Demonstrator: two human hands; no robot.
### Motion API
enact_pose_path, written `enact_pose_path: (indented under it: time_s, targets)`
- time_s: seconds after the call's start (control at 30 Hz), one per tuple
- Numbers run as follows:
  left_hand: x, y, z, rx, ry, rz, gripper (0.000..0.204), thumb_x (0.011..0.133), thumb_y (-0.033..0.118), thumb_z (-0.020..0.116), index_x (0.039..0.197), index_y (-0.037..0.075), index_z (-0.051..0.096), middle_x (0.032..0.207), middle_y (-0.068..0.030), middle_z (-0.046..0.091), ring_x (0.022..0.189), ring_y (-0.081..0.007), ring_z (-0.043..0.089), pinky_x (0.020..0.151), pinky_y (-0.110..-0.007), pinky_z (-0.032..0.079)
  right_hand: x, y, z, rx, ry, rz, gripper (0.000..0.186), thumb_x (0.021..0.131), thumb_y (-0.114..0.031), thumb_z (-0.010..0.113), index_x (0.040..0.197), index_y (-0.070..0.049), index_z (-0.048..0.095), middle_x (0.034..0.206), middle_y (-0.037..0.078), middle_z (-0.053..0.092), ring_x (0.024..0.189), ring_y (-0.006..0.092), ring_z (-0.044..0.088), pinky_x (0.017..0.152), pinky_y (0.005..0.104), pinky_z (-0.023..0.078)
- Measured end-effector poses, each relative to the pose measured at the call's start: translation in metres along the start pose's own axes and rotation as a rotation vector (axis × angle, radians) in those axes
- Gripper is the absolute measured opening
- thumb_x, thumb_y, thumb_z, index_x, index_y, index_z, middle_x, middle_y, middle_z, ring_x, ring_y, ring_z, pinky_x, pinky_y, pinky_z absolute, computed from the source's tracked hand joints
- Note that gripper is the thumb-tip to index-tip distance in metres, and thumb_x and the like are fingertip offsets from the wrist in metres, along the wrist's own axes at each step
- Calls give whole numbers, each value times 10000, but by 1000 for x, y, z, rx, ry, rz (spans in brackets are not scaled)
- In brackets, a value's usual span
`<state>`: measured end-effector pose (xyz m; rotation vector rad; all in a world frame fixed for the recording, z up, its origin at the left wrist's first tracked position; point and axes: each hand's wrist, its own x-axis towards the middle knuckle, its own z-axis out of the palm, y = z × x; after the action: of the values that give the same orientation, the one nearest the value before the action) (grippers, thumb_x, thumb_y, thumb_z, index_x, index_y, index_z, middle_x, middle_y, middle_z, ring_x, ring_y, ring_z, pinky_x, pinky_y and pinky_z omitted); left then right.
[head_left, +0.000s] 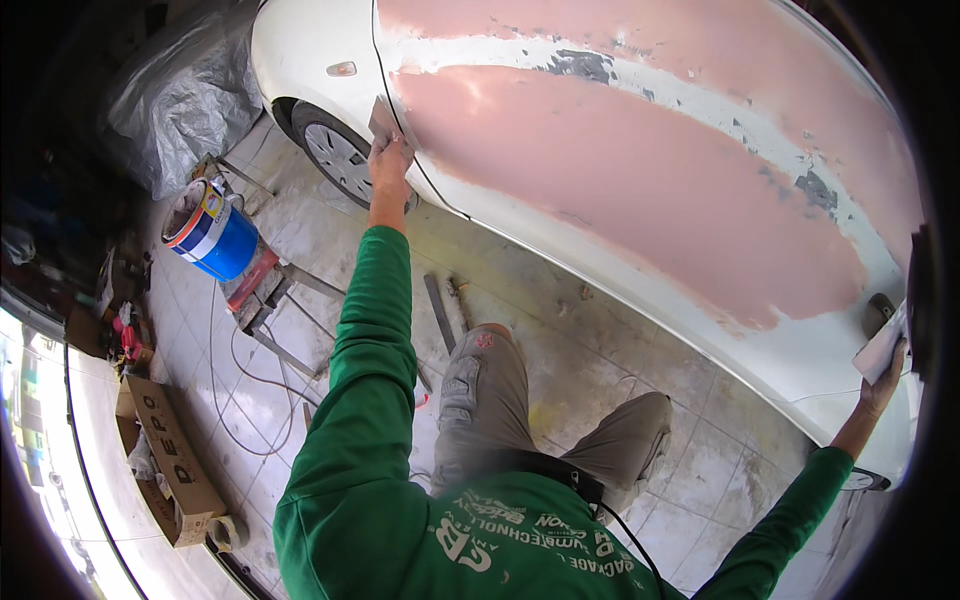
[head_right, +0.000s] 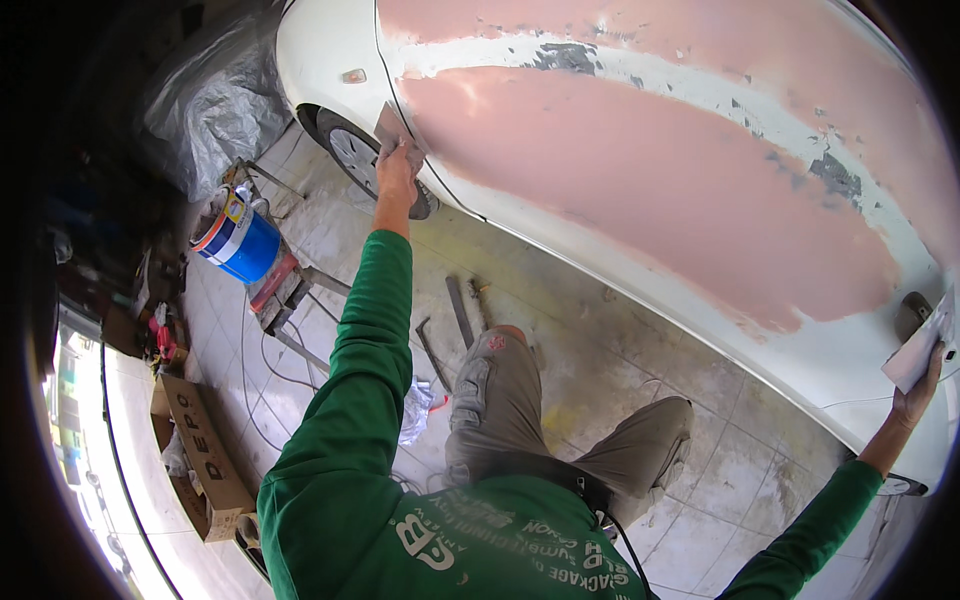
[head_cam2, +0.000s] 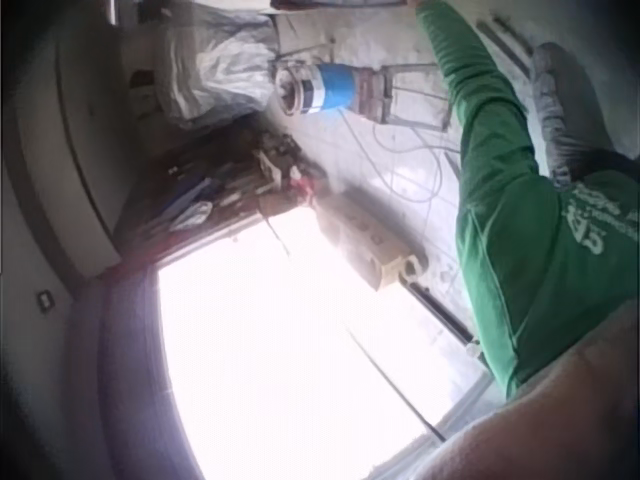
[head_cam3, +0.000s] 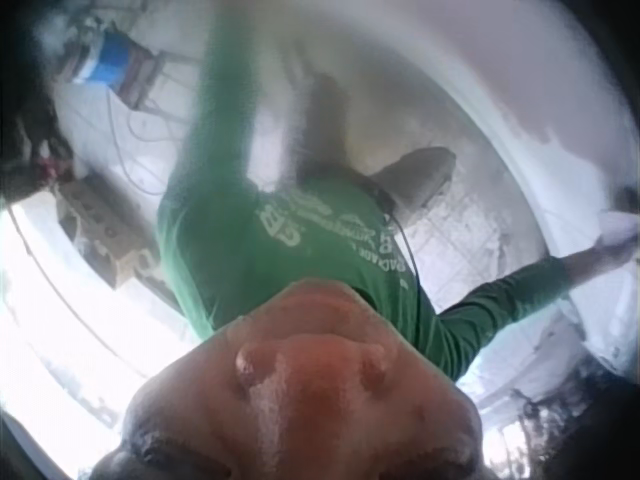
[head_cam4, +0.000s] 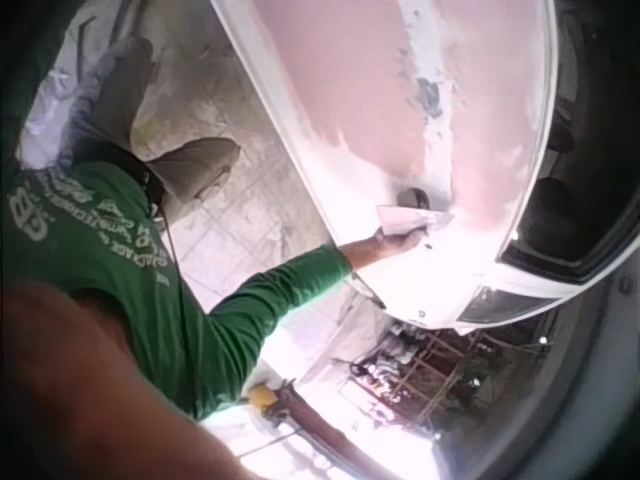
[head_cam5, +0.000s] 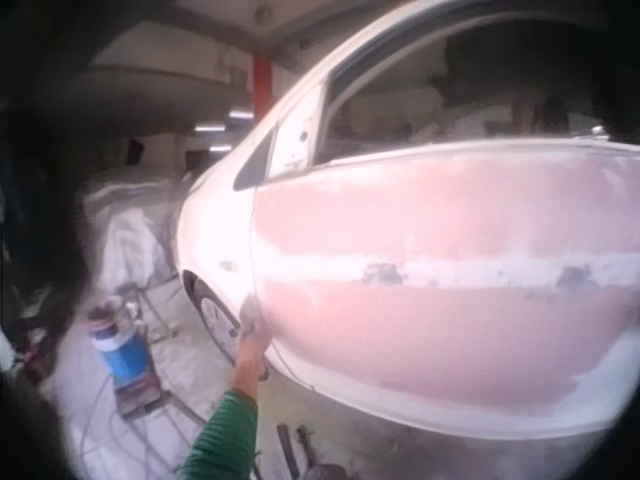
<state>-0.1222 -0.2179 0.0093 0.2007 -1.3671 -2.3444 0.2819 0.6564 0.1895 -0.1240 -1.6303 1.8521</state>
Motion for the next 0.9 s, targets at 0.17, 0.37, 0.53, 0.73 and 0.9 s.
enact_pose_path:
  time_s: [0.17, 0.37, 0.53, 0.73, 0.9]
  targets:
    - [-47, -24, 45, 84, -136, 178, 450, 1022, 49, 548, 1469, 56, 497, 1190, -67, 613, 998, -175, 602, 899, -326, 498, -4, 4, 18, 27, 56, -42, 585, 1024, -421, 604, 1446, -32, 488, 1190, 70, 647, 1018, 180, 644, 864, 340, 541]
    - [-199, -68, 124, 506, -191, 512, 556, 959, 35, 623, 1497, 94, 496, 1265, -156, 515, 1097, -272, 566, 997, -367, 476, -6, -2, 16, 37, 93, -47, 570, 1034, -404, 594, 1450, -30, 485, 1209, 78, 645, 1033, 188, 643, 878, 347, 537]
    - [-278, -88, 124, 259, -597, 168, 536, 999, 74, 616, 1512, 63, 459, 1303, -128, 540, 1173, -203, 549, 1020, -341, 462, -2, -5, 18, 54, 38, -21, 558, 1037, -389, 595, 1448, -28, 488, 1243, 97, 637, 1070, 207, 641, 933, 368, 524]
    - [-304, -11, 99, -21, -579, -143, 542, 1034, 118, 598, 1522, -4, 397, 1390, -134, 543, 1271, -171, 507, 1063, -318, 431, -149, 80, 195, 323, -52, 158, 576, 1048, -342, 549, 1506, -20, 410, 1409, 155, 563, 1255, 293, 593, 1075, 450, 484]
    - [-345, 40, 110, 203, -941, 637, 528, 988, 129, 631, 1491, 64, 482, 1408, -177, 548, 1298, -279, 541, 1083, -356, 448, -238, 163, 368, 612, -154, 574, 532, 1027, -303, 579, 1473, -38, 461, 1359, 136, 602, 1206, 252, 613, 1028, 395, 501]
